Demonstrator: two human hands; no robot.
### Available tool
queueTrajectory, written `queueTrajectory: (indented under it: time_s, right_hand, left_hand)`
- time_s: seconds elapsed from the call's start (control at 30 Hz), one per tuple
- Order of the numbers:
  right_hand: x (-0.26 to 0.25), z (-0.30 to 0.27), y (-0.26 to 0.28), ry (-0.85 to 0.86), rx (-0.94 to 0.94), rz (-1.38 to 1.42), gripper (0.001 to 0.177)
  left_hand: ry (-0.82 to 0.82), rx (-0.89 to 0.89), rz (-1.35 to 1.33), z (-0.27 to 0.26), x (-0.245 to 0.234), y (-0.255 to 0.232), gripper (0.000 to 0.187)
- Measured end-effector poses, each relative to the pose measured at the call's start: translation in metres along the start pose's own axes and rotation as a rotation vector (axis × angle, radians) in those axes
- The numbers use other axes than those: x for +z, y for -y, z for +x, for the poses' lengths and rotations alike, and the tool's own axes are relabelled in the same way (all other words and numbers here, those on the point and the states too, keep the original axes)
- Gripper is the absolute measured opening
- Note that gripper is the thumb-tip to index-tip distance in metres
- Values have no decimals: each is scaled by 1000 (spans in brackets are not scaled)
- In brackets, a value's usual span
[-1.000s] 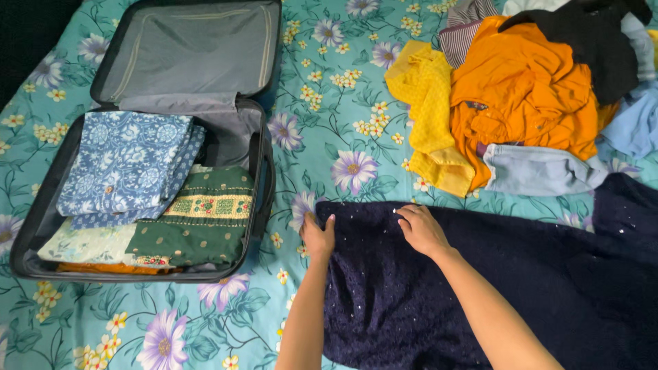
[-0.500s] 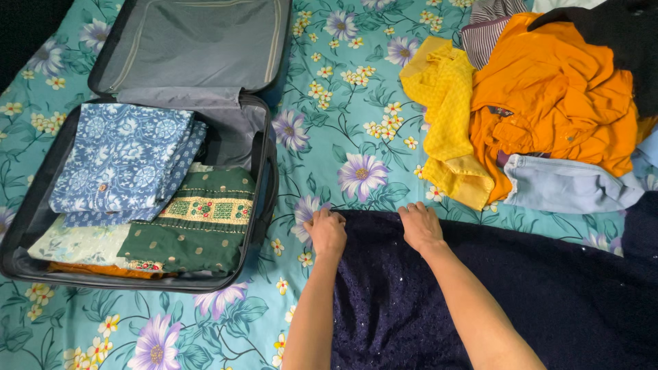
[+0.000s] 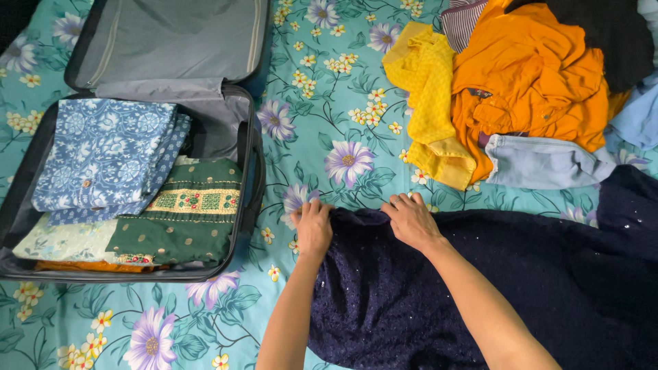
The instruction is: The person spreads a dark garment on a floral bedspread, folds its sides inward, and rolls it up by hand.
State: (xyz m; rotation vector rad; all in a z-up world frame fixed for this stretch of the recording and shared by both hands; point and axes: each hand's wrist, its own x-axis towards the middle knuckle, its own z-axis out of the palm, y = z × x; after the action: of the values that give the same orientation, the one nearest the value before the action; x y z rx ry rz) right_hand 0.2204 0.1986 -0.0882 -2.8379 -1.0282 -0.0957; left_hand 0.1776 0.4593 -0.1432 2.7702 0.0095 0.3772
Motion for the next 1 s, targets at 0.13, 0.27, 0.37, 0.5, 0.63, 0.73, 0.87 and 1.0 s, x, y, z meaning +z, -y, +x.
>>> queueTrajectory:
  time_s: [0.13,0.27,0.37,0.5,0.63,0.73,0.87,1.0]
  right_hand:
    - [-5,-20,2,-143,-81,13,28]
    - [1,-57,-1,-162,-152,72,26]
    - [7,-75,-4,-98,-228,64,28]
    - [7,-78,-4,-57,-250,92,29]
    - [7,-63,-2,-19,-151,106,38]
    - [10,-47,-4,-7,-144,71,31]
    - [9,-20,-8,-82,-30,90,29]
    - [3,6,-9,0,29,101,32]
  left_hand:
    - [-99,302,-131,-18,-46,-17,33]
    - [276,681,-254,-65,-70,-21,37]
    - [433,678,-433,-91,-69,-19,39]
    - [215,460,-430,-92,-46,-8,46]
    - [124,207,-401,-62,-36,-9,31]
    - [81,286,-429,-41,-66,-27,54]
    - [121,673,-246,-50,-74,-68,78]
    - [186,664,-85,-69,-31,-63,50]
